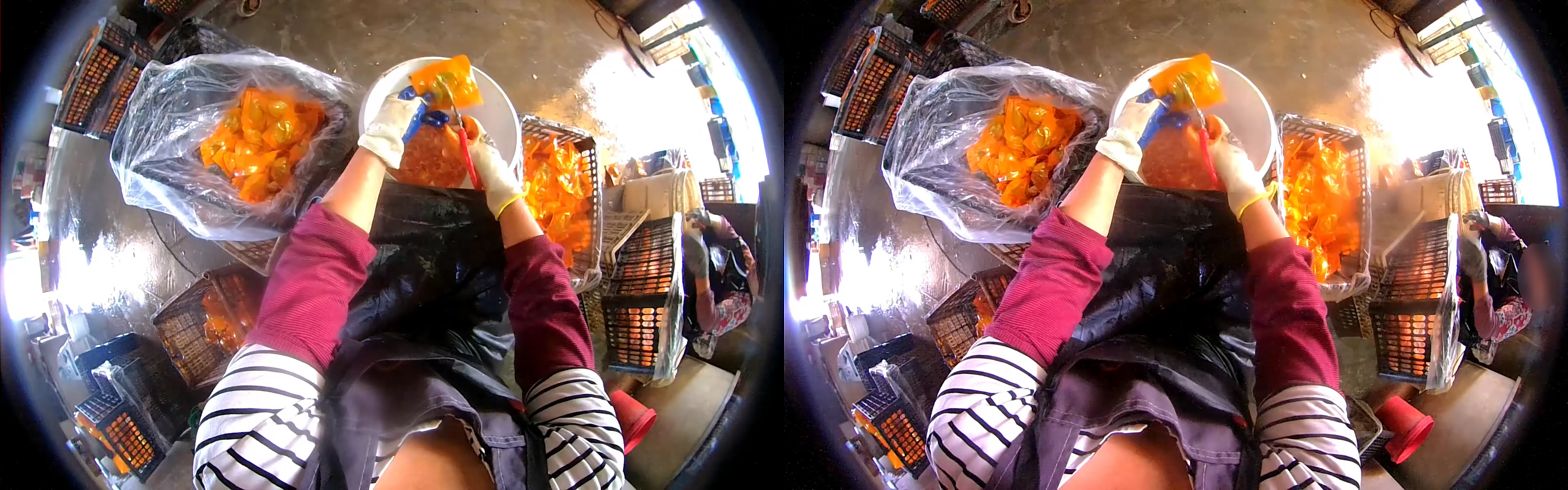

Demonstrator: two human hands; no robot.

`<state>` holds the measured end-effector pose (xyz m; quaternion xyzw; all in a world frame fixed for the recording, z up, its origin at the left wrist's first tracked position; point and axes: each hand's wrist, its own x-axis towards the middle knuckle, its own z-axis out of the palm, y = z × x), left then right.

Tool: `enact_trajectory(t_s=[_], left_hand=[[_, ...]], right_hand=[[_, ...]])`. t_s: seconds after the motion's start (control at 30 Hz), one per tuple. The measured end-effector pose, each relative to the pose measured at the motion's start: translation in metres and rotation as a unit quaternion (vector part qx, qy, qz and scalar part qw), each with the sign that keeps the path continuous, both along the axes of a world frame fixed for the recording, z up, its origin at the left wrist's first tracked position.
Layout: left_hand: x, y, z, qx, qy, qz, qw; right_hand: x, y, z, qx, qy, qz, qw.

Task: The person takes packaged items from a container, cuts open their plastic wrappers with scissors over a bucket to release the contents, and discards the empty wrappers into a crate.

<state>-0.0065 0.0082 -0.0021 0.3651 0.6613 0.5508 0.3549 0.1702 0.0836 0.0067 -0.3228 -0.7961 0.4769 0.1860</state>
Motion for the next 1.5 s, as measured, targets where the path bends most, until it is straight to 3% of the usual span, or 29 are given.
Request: enact_trajectory(t_s=[0.1, 0.2, 0.23, 0.3, 0.4, 0.5, 0.53, 0.57, 0.6, 0.63, 0.67, 0.7, 0.8, 0.93, 1.0, 1.07, 1.13, 1.23, 1.33, 1.4, 1.43, 1.5], left_hand=[[-0.002, 0.004, -0.005, -0.036, -0.037, 0.027, 0.998], [0.01, -0.012, 0.039, -0.003, 0.086, 0.084, 0.993], [0.009, -0.013, 0.045, 0.006, -0.04, 0.078, 0.996], [0.002, -0.007, 0.023, -0.002, 0.065, 0.11, 0.992], [-0.014, -0.005, 0.01, -0.055, 0.138, 0.074, 0.986], [-0.003, -0.017, 0.044, -0.097, 0.199, 0.077, 0.972], [0.002, -0.02, 0.057, -0.103, 0.224, 0.092, 0.965], [-0.004, -0.012, 0.034, -0.058, 0.182, 0.109, 0.975], [-0.002, -0.011, 0.029, 0.028, 0.008, 0.101, 0.994], [0.003, -0.009, 0.028, 0.113, -0.167, 0.089, 0.975], [0.006, -0.006, 0.027, 0.193, -0.336, 0.072, 0.919], [0.005, -0.003, 0.027, 0.207, -0.383, 0.007, 0.9], [0.008, 0.003, 0.02, 0.136, -0.266, 0.042, 0.953], [0.013, -0.003, 0.025, 0.116, -0.161, 0.072, 0.977], [0.009, -0.005, 0.023, 0.05, -0.034, 0.087, 0.994], [0.01, -0.007, 0.028, 0.015, 0.005, 0.11, 0.994], [0.014, -0.007, 0.033, 0.01, -0.044, 0.142, 0.989], [0.009, -0.001, 0.022, 0.039, 0.028, 0.178, 0.983], [0.02, -0.006, 0.043, 0.055, -0.212, 0.132, 0.967], [0.019, -0.008, 0.05, 0.077, -0.152, 0.094, 0.981], [0.019, -0.01, 0.051, 0.088, -0.122, 0.075, 0.986], [0.006, -0.005, 0.031, 0.153, -0.284, 0.054, 0.945]], right_hand=[[0.004, -0.004, 0.009, -0.209, 0.05, -0.015, 0.977], [0.005, -0.009, 0.017, -0.139, -0.01, -0.018, 0.99], [0.006, -0.011, 0.022, -0.145, -0.013, -0.023, 0.989], [0.007, -0.014, 0.029, -0.158, -0.019, -0.033, 0.987], [0.005, -0.006, 0.006, 0.075, -0.002, 0.01, 0.997], [0.01, 0.001, -0.016, 0.026, 0.017, -0.01, 0.999], [0.011, -0.004, 0.001, -0.091, 0.019, -0.012, 0.996], [0.013, -0.014, 0.032, -0.207, 0.021, -0.014, 0.978], [0.013, -0.02, 0.05, -0.32, 0.022, -0.016, 0.947], [0.011, -0.021, 0.052, -0.305, 0.016, -0.008, 0.952], [0.01, -0.021, 0.053, -0.289, 0.01, -0.001, 0.957], [0.01, -0.02, 0.052, -0.273, 0.003, 0.006, 0.962], [0.007, -0.006, 0.019, -0.208, -0.032, 0.048, 0.976], [0.008, -0.005, 0.006, -0.268, 0.011, 0.041, 0.962], [0.009, -0.014, 0.022, -0.306, -0.002, 0.033, 0.951], [0.007, -0.011, 0.017, -0.226, -0.016, 0.057, 0.972], [0.006, -0.013, 0.02, -0.217, -0.015, 0.065, 0.974], [0.007, -0.017, 0.03, -0.259, 0.005, 0.05, 0.964], [0.007, -0.013, 0.02, -0.168, -0.012, 0.036, 0.985], [0.007, -0.01, 0.02, -0.07, -0.059, 0.031, 0.995], [0.008, -0.003, 0.012, -0.117, -0.023, 0.009, 0.993], [0.015, 0.013, -0.005, -0.21, 0.091, -0.037, 0.973]])
